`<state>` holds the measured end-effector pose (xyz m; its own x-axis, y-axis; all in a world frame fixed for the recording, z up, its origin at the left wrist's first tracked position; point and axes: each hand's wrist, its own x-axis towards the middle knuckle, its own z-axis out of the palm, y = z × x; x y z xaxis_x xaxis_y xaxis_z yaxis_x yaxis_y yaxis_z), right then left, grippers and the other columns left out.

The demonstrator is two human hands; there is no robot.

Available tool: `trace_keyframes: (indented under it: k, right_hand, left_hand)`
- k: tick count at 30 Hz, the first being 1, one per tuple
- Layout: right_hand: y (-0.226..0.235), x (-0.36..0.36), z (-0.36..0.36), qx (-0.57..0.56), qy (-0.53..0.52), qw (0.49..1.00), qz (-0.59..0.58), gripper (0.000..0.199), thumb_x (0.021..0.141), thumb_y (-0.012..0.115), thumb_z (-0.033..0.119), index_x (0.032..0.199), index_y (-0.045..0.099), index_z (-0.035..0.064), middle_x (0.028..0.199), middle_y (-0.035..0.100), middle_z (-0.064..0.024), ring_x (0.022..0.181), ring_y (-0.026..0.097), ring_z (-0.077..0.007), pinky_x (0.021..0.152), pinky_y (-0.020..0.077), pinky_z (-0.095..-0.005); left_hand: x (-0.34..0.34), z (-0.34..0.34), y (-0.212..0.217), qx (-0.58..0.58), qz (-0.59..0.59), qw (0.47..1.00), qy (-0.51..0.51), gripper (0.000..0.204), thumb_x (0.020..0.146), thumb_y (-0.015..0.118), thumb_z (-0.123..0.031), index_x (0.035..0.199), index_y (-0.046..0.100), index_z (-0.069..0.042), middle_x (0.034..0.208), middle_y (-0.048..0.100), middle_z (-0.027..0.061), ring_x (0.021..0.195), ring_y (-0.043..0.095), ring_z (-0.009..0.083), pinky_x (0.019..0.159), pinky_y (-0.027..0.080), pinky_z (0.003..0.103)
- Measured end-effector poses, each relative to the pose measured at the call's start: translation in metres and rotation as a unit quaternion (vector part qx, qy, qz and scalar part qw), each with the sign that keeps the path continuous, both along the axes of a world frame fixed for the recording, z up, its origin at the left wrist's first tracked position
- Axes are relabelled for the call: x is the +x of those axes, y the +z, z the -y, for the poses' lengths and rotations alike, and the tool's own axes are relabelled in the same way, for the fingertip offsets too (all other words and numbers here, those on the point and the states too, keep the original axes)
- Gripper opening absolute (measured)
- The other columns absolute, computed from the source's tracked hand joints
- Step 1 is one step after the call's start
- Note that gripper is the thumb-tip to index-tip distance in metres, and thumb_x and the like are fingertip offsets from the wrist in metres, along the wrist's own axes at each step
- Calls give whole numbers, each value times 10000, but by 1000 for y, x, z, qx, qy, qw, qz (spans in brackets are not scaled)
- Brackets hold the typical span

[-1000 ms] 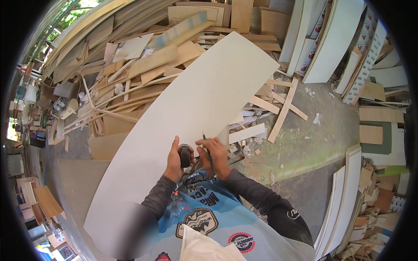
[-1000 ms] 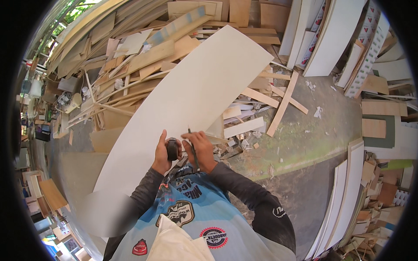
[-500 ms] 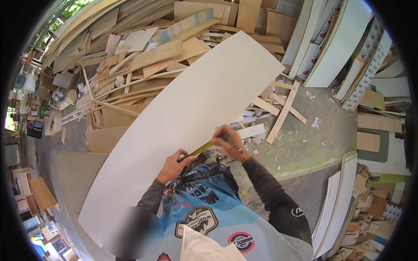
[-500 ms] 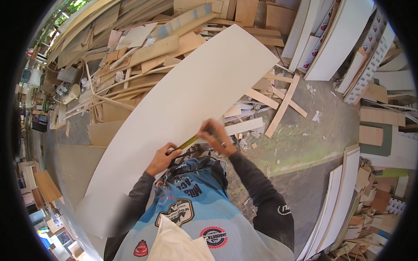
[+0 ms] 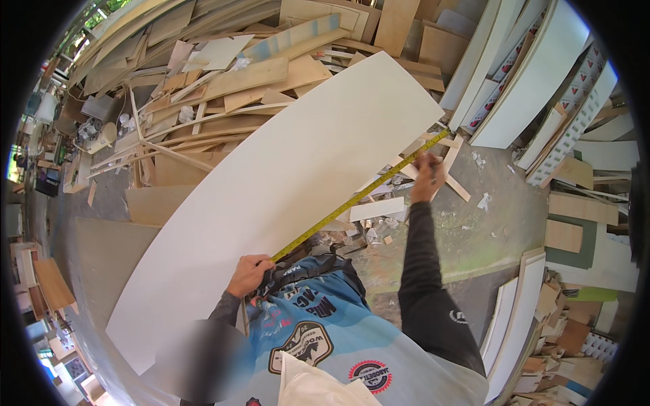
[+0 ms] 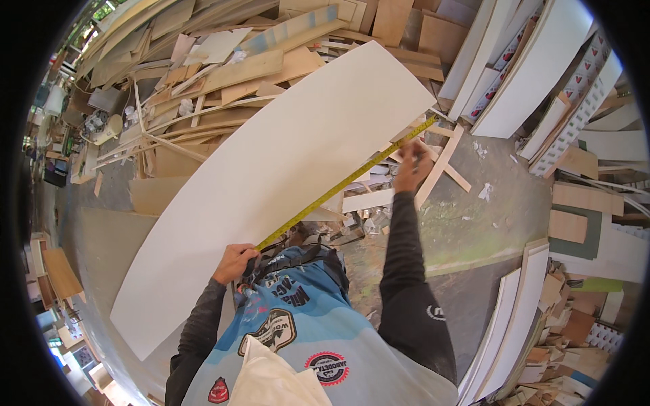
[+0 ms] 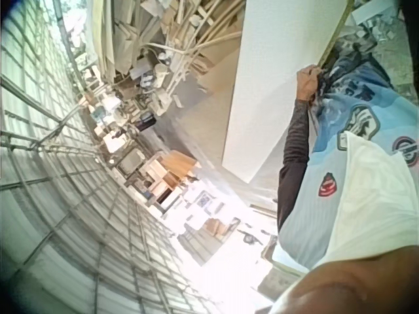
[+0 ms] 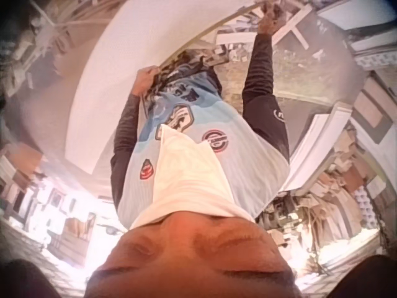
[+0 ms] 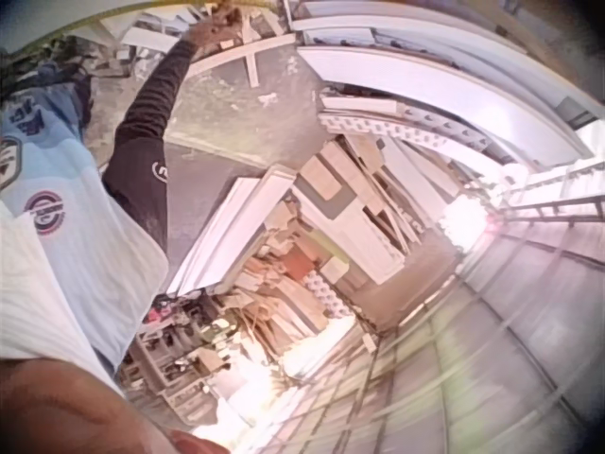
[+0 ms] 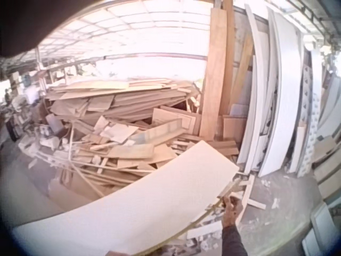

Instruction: The person measures a white wooden board with a tape measure, marks it with a pencil, hammers a wooden strip onto a workbench, and cuts a wood piece using a table saw.

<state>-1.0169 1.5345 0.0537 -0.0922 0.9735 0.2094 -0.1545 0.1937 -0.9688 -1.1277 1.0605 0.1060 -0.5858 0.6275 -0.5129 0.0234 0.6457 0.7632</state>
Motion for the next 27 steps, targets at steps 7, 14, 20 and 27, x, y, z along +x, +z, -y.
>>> trace_keyframes:
  k: [7,14,20,27]
  right_hand:
    - [-42,-14,97,-102,10,994,42,193,836,774,119,884,624,7,760,654,-44,630,600,-97,561,499,-234]
    - [-46,-38,37,-6,-96,984,150,197,776,763,116,817,608,2,720,646,-69,612,606,-139,594,511,-273]
    - [-47,-40,17,21,-68,982,174,169,741,761,67,803,624,-9,739,666,-89,626,648,-158,599,538,-284]
    - [-46,-37,31,13,-61,982,179,198,738,769,84,820,623,-24,710,660,-82,614,647,-156,602,544,-283]
  left_hand:
    - [19,-70,-9,-43,-14,999,-5,326,827,568,-302,852,739,-26,698,669,175,651,649,288,663,498,369]
    - [12,-85,-20,-63,-83,995,4,343,852,564,-346,891,749,-60,812,703,203,771,683,363,762,524,415]
    - [11,-68,-21,-90,-80,993,-15,361,864,551,-355,904,748,-54,821,702,204,775,677,376,761,518,437]
    - [17,-61,-17,-124,-98,987,-18,360,877,546,-351,914,750,-56,824,695,224,804,671,416,778,516,474]
